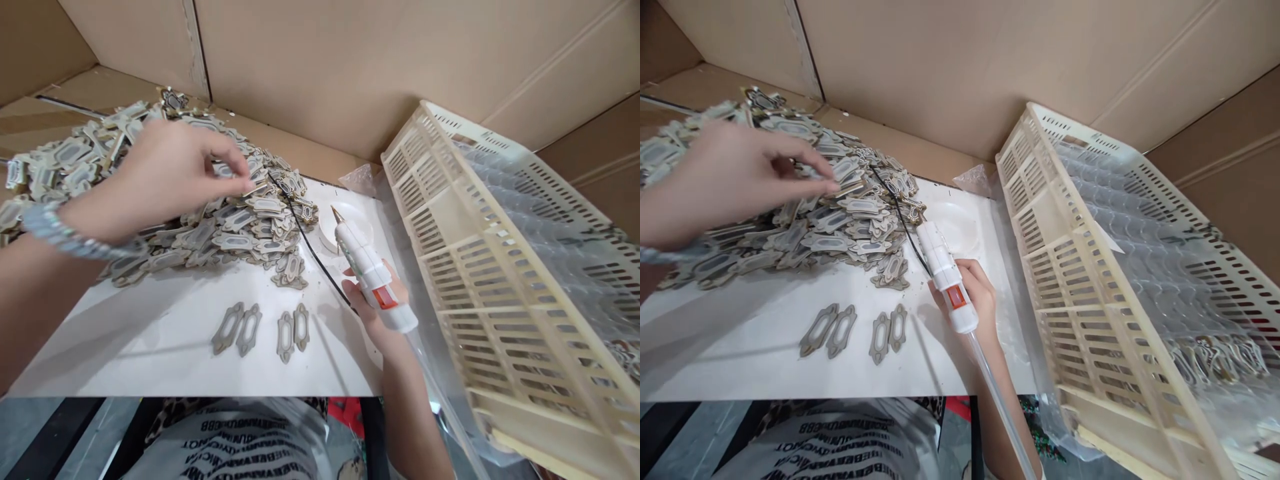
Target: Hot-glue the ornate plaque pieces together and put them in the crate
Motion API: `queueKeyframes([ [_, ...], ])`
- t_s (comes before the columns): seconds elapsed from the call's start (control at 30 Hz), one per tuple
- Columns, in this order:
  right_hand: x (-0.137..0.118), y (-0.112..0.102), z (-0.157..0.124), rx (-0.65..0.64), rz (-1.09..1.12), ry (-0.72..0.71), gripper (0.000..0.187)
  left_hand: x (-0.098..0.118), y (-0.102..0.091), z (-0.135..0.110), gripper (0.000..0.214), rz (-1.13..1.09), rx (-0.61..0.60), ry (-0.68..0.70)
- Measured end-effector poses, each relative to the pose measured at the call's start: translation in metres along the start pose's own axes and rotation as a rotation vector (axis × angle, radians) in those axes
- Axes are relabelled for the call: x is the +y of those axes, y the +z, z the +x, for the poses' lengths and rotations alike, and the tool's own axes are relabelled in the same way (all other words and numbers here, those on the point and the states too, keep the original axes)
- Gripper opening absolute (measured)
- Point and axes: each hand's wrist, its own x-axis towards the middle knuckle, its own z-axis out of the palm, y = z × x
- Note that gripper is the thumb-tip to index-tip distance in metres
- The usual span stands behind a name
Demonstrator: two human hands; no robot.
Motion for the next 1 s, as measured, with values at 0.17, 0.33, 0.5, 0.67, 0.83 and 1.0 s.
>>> queueKeyframes([
  [0.17,-0.001,-0.002,-0.002,0.0,-0.004,0.048,0.014,-0.02,0.006,-0.073,0.039,-0.063,-0.582,0.209],
  [0.33,-0.003,-0.002,-0.005,-0.01,0.023,0.059,0.013,-0.03,0.023,-0.129,0.053,-0.005,-0.546,0.185],
  [0.5,0.001,0.002,-0.009,-0.031,0.085,0.112,0.018,-0.028,0.033,-0.133,0.045,-0.03,-0.482,0.257],
  [0.67,-0.004,0.005,-0.01,-0.073,0.221,0.293,0.024,-0.018,0.035,-0.119,0.044,-0.081,-0.413,0.32],
  [0.83,-0.013,0.01,-0.011,-0.179,0.357,0.353,0.028,0.023,0.038,-0.09,0.048,-0.167,-0.344,0.503],
  [1.0,-0.01,0.017,-0.014,-0.186,0.475,0.423,0.029,0.046,0.053,-0.076,0.048,-0.256,-0.31,0.556],
])
